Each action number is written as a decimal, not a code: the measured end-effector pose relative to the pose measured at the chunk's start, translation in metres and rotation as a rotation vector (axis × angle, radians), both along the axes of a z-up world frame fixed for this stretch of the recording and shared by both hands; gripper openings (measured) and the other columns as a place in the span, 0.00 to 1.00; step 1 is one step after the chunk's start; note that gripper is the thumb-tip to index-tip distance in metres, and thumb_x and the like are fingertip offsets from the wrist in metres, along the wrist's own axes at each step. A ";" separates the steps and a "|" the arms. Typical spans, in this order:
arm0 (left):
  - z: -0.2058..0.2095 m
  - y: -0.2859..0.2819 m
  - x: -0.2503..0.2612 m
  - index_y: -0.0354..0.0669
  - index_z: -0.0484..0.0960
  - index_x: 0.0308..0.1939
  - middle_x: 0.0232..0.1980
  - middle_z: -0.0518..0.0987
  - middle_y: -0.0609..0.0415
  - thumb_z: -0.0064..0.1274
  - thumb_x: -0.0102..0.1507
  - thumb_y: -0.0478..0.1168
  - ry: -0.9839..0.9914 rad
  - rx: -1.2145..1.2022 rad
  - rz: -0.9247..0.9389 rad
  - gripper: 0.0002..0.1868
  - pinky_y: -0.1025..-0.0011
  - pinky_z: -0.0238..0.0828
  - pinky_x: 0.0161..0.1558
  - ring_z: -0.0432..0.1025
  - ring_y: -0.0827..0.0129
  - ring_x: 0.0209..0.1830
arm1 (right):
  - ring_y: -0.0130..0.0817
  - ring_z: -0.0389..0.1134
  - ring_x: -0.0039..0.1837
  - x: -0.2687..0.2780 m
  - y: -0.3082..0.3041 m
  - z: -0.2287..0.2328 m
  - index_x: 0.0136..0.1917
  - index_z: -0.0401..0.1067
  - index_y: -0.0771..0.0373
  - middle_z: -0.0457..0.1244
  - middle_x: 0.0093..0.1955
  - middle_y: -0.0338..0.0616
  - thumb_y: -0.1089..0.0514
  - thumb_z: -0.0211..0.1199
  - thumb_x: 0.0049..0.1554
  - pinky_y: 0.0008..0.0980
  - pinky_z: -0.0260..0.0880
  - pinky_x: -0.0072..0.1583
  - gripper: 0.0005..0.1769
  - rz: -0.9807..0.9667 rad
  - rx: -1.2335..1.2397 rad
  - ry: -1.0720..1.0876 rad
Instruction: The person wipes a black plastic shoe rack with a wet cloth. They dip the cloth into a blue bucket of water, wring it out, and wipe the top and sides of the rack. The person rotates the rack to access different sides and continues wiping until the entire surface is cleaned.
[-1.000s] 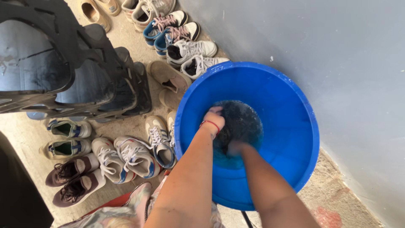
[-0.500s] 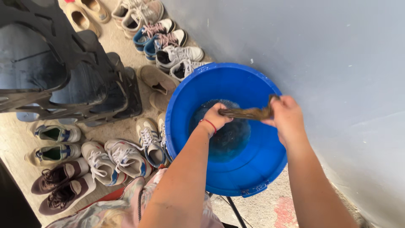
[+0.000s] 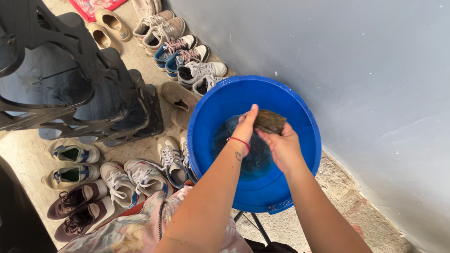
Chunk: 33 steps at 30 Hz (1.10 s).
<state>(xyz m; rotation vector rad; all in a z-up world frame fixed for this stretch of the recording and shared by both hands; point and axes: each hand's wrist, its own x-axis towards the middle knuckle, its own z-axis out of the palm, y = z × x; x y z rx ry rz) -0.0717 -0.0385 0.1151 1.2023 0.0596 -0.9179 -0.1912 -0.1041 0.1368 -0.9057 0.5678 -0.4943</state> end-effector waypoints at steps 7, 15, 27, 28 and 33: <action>0.004 0.000 -0.004 0.33 0.78 0.55 0.48 0.80 0.47 0.62 0.65 0.48 -0.140 -0.078 -0.028 0.24 0.67 0.76 0.47 0.76 0.66 0.44 | 0.47 0.69 0.56 -0.012 -0.004 0.025 0.70 0.62 0.64 0.65 0.61 0.51 0.57 0.60 0.56 0.49 0.73 0.58 0.30 0.227 0.204 0.188; 0.039 -0.002 0.001 0.42 0.89 0.43 0.40 0.87 0.55 0.61 0.65 0.50 -0.685 0.028 -0.401 0.15 0.71 0.76 0.50 0.76 0.72 0.47 | 0.36 0.70 0.59 -0.005 -0.034 0.005 0.67 0.63 0.64 0.65 0.61 0.45 0.60 0.65 0.56 0.41 0.74 0.57 0.27 0.394 0.175 0.088; 0.028 0.004 0.008 0.38 0.81 0.57 0.48 0.84 0.49 0.56 0.66 0.40 -0.028 -0.267 -0.255 0.17 0.65 0.75 0.56 0.77 0.66 0.52 | 0.45 0.65 0.61 -0.008 -0.001 0.051 0.63 0.62 0.59 0.55 0.64 0.46 0.60 0.75 0.45 0.39 0.72 0.58 0.35 0.037 -1.063 0.309; 0.027 0.003 0.009 0.35 0.82 0.56 0.49 0.85 0.46 0.56 0.66 0.39 -0.115 -0.273 -0.298 0.16 0.66 0.75 0.58 0.78 0.65 0.53 | 0.37 0.68 0.58 -0.006 -0.005 0.055 0.63 0.59 0.51 0.55 0.62 0.41 0.63 0.72 0.43 0.35 0.75 0.53 0.38 0.107 -0.603 0.364; 0.030 -0.001 0.008 0.32 0.82 0.49 0.51 0.85 0.44 0.54 0.69 0.38 -0.144 -0.398 -0.550 0.11 0.65 0.76 0.59 0.79 0.65 0.53 | 0.31 0.72 0.47 -0.009 -0.026 0.027 0.54 0.71 0.63 0.68 0.49 0.44 0.63 0.67 0.52 0.25 0.74 0.46 0.16 0.508 0.190 0.227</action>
